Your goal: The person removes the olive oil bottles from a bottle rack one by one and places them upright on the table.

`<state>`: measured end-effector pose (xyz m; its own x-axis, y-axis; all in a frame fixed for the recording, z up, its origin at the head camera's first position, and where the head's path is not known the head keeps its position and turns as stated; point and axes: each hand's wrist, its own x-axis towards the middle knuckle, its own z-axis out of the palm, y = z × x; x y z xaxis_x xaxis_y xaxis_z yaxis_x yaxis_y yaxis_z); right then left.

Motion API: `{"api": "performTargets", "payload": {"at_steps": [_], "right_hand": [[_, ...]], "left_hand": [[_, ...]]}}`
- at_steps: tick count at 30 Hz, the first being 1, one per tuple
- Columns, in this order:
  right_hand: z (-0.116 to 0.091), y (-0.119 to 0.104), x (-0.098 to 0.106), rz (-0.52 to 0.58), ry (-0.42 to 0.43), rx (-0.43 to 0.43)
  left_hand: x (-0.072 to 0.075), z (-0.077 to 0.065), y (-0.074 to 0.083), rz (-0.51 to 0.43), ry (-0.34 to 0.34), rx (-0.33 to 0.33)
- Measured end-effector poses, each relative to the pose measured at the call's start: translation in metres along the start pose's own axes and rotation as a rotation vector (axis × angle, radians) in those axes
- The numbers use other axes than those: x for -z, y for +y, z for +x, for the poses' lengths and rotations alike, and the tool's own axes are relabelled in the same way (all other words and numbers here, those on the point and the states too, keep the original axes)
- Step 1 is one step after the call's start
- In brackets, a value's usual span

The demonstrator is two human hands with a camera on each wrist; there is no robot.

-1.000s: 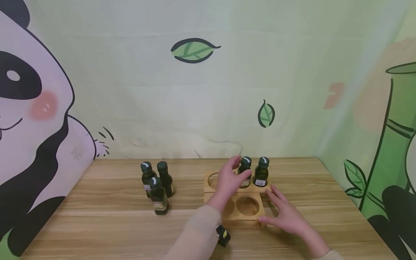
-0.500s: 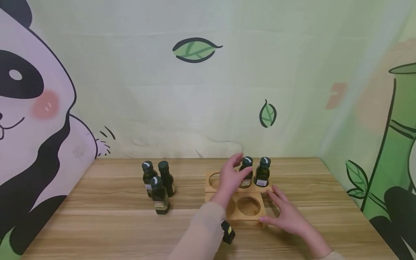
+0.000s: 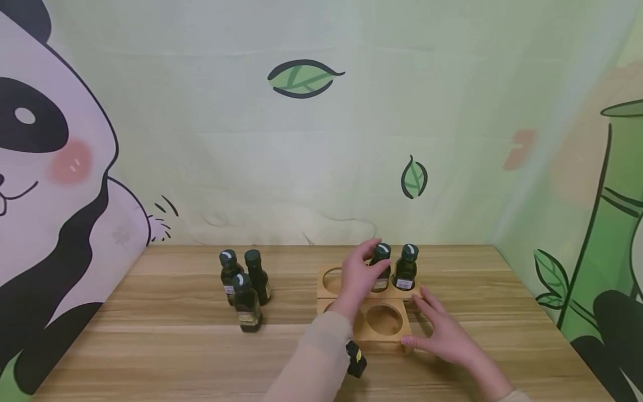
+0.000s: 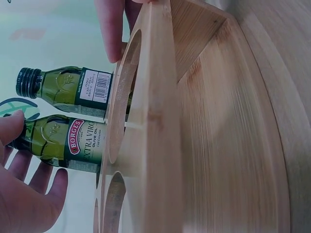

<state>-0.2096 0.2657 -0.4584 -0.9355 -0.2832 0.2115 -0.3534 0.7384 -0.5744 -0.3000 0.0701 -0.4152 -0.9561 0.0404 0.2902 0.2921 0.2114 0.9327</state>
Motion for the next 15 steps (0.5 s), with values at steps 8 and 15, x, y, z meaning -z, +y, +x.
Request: {"api": "performTargets", "payload": {"at_steps": [8,15], "right_hand": [[-0.0005,0.0001,0.0004,0.007,-0.004,-0.007],[-0.0004,-0.0026,0.0023,0.009,-0.015,-0.02]], "left_hand": [[-0.0004,0.0009,-0.0029,-0.035,0.008,0.015],[0.001,0.0005,-0.0048,-0.098,0.017,0.014]]}}
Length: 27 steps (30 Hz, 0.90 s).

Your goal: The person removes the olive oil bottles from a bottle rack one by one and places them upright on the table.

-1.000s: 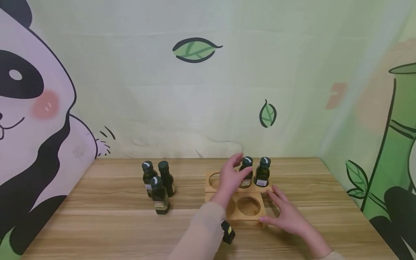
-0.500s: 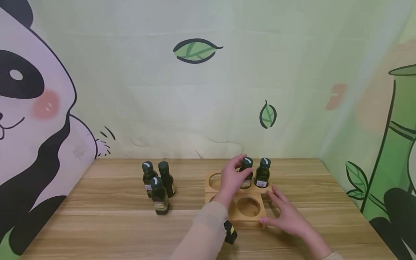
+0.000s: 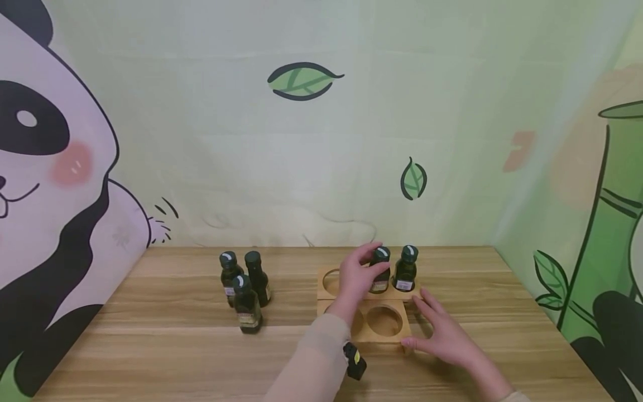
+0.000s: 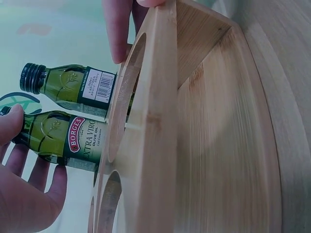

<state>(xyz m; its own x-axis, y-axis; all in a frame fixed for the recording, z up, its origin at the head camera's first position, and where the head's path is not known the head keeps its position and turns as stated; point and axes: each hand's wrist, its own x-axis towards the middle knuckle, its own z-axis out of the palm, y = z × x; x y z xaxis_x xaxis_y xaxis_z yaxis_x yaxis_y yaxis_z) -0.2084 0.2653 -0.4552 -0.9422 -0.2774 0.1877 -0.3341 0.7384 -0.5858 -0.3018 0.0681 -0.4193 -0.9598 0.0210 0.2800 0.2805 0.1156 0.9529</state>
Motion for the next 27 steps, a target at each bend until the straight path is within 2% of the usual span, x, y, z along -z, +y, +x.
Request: {"api": "performTargets", "payload": {"at_steps": [9,13,20,27], "right_hand": [[-0.002,-0.002,0.0,-0.01,-0.002,0.005],[-0.002,-0.001,0.0,-0.01,0.0,0.012],[-0.001,0.0,-0.001,-0.009,0.007,0.019],[-0.001,0.002,-0.002,-0.017,0.023,0.035]], "left_hand": [[0.0,-0.003,-0.002,-0.031,-0.005,-0.017],[0.002,-0.004,-0.001,-0.062,0.007,-0.003],[0.006,-0.003,0.013,-0.134,0.038,-0.045],[0.011,-0.002,0.028,-0.175,0.038,-0.069]]}}
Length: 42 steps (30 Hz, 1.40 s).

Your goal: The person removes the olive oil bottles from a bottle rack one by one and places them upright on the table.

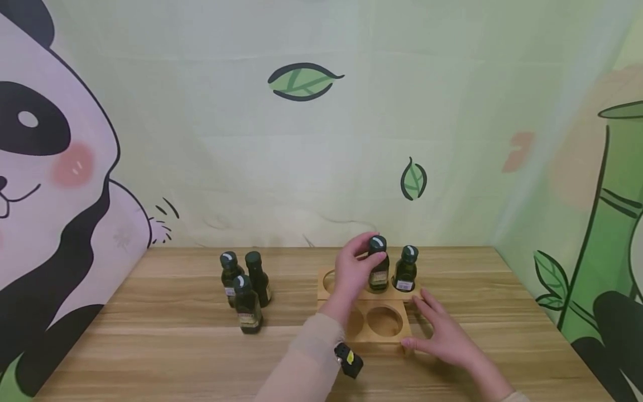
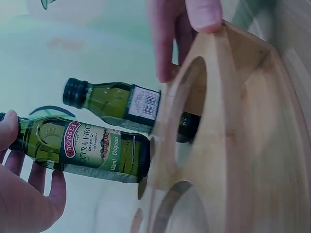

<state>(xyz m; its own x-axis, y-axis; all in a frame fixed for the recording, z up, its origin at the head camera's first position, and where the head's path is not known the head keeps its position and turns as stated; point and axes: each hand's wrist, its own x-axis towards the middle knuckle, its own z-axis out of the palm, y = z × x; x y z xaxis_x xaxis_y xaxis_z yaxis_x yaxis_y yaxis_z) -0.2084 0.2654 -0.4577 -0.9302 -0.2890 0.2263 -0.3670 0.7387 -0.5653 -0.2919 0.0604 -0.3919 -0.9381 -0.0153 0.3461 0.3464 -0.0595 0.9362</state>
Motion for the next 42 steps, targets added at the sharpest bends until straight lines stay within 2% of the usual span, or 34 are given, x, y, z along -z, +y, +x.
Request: {"api": "performTargets", "payload": {"at_steps": [7,17,24,29,42], "right_hand": [[0.001,0.001,0.0,0.021,-0.01,-0.024],[0.001,0.0,0.001,0.011,-0.017,-0.017],[0.001,-0.001,0.001,0.016,-0.02,-0.024],[0.002,-0.001,0.001,0.014,-0.023,-0.033],[0.001,-0.001,0.001,0.014,-0.019,-0.032]], "left_hand": [[0.003,0.0,0.01,-0.039,-0.013,-0.008],[0.012,-0.007,0.023,-0.054,-0.041,-0.008],[0.02,-0.012,0.024,-0.042,-0.071,-0.028],[0.028,-0.019,0.023,-0.025,-0.08,-0.036],[0.05,-0.04,0.033,-0.032,-0.096,0.008]]}}
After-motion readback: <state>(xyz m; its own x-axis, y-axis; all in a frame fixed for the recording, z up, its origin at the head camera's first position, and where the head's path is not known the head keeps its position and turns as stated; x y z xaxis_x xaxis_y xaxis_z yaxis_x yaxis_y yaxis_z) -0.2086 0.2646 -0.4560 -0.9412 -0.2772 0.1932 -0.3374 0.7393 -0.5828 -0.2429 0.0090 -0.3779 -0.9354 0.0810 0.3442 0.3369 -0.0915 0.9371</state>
